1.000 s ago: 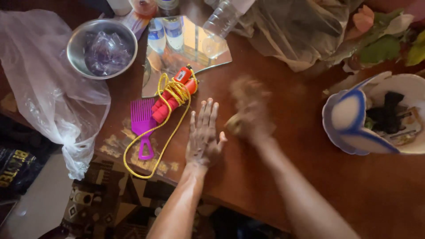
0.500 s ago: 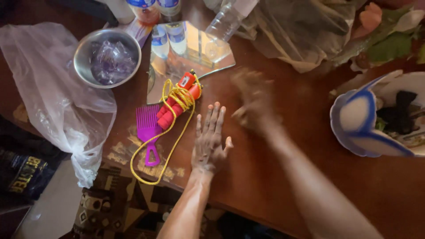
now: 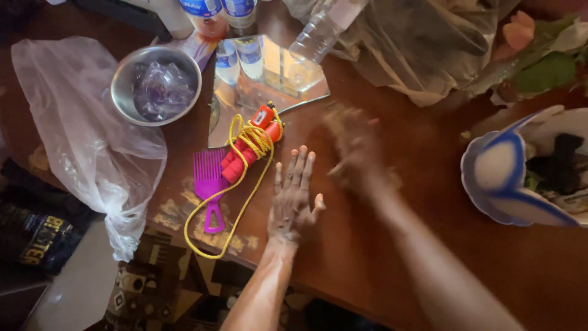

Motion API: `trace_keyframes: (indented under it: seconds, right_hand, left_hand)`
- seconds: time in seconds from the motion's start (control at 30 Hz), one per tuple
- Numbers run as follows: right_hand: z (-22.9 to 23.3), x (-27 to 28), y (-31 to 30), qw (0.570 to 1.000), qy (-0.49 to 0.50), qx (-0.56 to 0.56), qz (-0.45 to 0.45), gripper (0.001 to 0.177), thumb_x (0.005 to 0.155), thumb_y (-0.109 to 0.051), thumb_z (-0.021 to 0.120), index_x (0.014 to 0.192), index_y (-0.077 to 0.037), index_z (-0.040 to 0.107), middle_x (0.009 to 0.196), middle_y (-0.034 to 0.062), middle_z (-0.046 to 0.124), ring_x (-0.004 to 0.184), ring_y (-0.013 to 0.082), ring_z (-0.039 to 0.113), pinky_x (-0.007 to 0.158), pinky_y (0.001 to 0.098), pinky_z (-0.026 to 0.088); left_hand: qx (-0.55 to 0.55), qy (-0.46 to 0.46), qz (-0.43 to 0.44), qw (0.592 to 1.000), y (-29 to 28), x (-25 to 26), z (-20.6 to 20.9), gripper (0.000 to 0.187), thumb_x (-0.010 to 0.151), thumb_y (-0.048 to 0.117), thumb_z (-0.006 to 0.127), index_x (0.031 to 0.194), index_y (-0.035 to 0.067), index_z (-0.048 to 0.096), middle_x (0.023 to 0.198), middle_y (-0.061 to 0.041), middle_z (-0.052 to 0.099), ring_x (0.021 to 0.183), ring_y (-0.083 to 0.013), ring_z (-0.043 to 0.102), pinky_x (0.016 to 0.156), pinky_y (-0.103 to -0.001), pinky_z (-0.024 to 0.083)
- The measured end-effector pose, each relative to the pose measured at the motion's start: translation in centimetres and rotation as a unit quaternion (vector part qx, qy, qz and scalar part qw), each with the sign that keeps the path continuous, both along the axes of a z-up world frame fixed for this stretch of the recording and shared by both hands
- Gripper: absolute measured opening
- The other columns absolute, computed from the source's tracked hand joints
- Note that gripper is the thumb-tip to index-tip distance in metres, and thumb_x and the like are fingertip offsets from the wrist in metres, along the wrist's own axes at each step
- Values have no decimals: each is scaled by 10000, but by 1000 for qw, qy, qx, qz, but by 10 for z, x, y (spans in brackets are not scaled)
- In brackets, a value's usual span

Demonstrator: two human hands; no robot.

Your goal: The recorder wipes a wooden table with a cloth and organizing items.

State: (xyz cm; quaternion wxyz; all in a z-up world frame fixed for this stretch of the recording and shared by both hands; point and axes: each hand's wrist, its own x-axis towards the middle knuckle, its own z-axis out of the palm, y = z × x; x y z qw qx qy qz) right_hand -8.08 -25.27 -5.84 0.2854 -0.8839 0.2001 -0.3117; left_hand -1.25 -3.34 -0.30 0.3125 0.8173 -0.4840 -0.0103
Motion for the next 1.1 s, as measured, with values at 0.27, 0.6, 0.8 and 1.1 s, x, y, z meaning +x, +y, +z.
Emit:
trace_keyframes:
  seconds: [0.27, 0.6, 0.8, 1.1]
  right_hand:
    - [95, -43, 38, 985, 148, -41, 77, 541, 940, -258, 577, 1452, -87, 554, 1557, 145, 466, 1473, 311, 367, 1252, 442, 200]
    - [19, -33, 79, 996, 27, -42, 76, 574, 970, -206, 564, 1520, -43, 542, 1631, 146, 485, 1547, 341, 395, 1303, 423, 266]
    - [73, -127, 90, 981, 110, -94, 132, 658, 812, -250, 611, 1446, -76, 600, 1559, 146, 511, 1490, 338, 409, 1258, 478, 293]
    - [15, -203, 87, 888, 264, -364, -91, 710, 844, -259, 610, 1511, -63, 469, 1580, 136, 440, 1460, 288, 427, 1187, 435, 381]
  left_hand:
    - [-10, 3, -7, 1000, 0, 4, -3, 879, 865, 314, 589, 1629, 64, 232, 1716, -133, 214, 1600, -270, 165, 1300, -526, 81]
    - [-38, 9, -22, 999, -5, -1, -9, 852, 887, 311, 567, 1631, 58, 239, 1717, -134, 219, 1602, -281, 159, 1299, -533, 68]
    - [-23, -49, -40, 998, -1, -11, -13, 837, 876, 287, 579, 1622, 66, 272, 1714, -122, 240, 1595, -271, 190, 1287, -559, 71]
    - [3, -112, -106, 988, 14, -35, -11, 868, 816, 222, 644, 1591, 45, 295, 1689, -132, 249, 1567, -275, 218, 1270, -569, 109]
